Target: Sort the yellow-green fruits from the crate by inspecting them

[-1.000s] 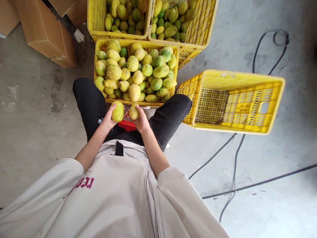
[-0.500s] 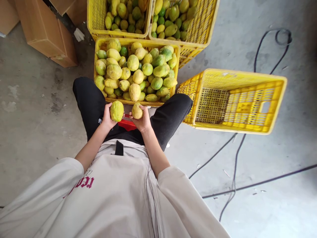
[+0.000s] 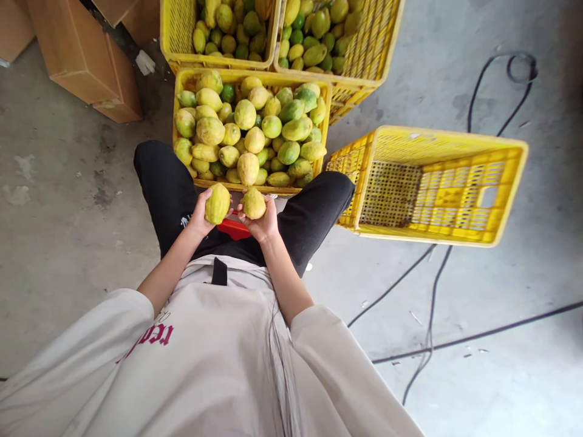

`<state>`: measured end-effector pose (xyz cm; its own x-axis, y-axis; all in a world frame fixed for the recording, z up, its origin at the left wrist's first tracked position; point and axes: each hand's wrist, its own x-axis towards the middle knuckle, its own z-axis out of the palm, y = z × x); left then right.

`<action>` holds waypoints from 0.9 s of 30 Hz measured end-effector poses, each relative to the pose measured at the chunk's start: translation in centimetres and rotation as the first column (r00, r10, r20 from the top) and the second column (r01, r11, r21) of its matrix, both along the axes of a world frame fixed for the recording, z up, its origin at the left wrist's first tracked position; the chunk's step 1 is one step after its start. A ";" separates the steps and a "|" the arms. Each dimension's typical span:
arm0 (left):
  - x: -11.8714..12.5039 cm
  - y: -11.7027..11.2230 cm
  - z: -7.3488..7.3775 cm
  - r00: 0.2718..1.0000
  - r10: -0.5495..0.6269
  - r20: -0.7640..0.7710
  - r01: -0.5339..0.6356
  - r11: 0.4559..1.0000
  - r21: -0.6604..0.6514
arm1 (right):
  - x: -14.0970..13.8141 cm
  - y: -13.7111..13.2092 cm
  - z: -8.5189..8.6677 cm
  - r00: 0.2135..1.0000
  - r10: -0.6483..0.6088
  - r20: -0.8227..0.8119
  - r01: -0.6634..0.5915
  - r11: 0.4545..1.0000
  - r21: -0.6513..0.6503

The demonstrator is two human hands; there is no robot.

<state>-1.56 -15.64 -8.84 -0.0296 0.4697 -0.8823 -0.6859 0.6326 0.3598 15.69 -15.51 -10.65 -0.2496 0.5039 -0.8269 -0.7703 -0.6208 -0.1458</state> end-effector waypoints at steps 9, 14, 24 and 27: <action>-0.7 0.3 -1.3 0.998 0.045 0.043 -0.045 0.999 -0.017 | -0.3 0.2 -0.4 0.996 0.067 0.052 -0.063 0.995 -0.074; -0.7 0.1 -0.9 0.997 0.026 0.079 -0.023 0.999 -0.049 | -0.5 0.0 -0.2 0.994 0.027 0.103 -0.024 0.999 -0.029; -0.3 0.0 0.1 0.999 0.031 0.034 -0.031 0.999 -0.011 | -0.7 -0.1 0.1 0.995 0.048 0.086 -0.048 0.999 0.003; -0.2 -0.1 -0.8 0.999 0.031 0.016 -0.031 0.999 -0.009 | -0.3 -0.3 -0.5 0.996 0.074 0.047 -0.074 0.997 -0.007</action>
